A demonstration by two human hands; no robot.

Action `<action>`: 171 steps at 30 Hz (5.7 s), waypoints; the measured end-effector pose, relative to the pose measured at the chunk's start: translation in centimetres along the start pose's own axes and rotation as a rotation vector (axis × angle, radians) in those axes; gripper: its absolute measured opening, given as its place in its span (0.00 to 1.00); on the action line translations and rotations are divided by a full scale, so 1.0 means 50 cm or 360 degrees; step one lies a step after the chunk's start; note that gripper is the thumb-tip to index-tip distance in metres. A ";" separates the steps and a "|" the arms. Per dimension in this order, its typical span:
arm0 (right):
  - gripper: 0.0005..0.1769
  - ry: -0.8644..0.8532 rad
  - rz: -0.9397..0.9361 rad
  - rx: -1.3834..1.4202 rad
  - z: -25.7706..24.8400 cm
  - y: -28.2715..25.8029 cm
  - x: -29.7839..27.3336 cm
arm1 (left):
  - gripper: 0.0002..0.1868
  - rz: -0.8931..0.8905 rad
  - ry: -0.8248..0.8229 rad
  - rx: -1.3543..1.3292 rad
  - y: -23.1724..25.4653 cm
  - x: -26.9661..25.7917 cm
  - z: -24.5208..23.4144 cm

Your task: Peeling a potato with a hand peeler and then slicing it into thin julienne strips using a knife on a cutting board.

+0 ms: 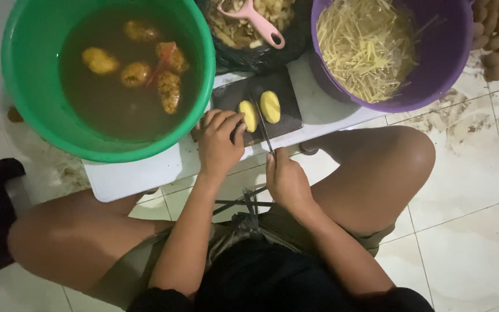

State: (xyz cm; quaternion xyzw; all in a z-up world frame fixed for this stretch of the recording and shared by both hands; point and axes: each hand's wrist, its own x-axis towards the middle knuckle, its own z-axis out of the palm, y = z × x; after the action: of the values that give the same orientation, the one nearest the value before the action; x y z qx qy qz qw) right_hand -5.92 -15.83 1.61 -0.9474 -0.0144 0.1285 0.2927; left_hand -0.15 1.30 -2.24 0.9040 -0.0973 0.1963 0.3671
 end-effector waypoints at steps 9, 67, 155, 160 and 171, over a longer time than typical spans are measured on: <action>0.18 -0.0028 0.0051 -0.0107 -0.010 0.008 0.002 | 0.07 0.0078 -0.0149 0.0144 0.015 0.017 -0.020; 0.18 -0.0239 0.0122 -0.0457 0.061 -0.005 0.048 | 0.06 -0.0053 -0.0247 0.0102 0.041 0.027 -0.019; 0.14 -0.0050 -0.0104 -0.0164 0.010 -0.019 -0.032 | 0.05 0.1021 -0.0351 0.0558 -0.069 0.054 -0.027; 0.15 -0.0054 -0.0097 -0.0159 0.027 -0.006 -0.036 | 0.07 0.1004 -0.0378 0.0518 -0.060 0.056 -0.037; 0.13 -0.0026 -0.0098 -0.0251 0.043 -0.001 -0.033 | 0.16 0.0895 -0.0590 0.0556 -0.059 0.036 -0.038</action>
State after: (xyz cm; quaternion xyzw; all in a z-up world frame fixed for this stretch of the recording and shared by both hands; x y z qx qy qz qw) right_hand -8.07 -14.79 0.30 -0.9656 -0.0560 0.1257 0.2209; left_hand 1.86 4.68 -2.07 0.9112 -0.3715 0.1361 0.1153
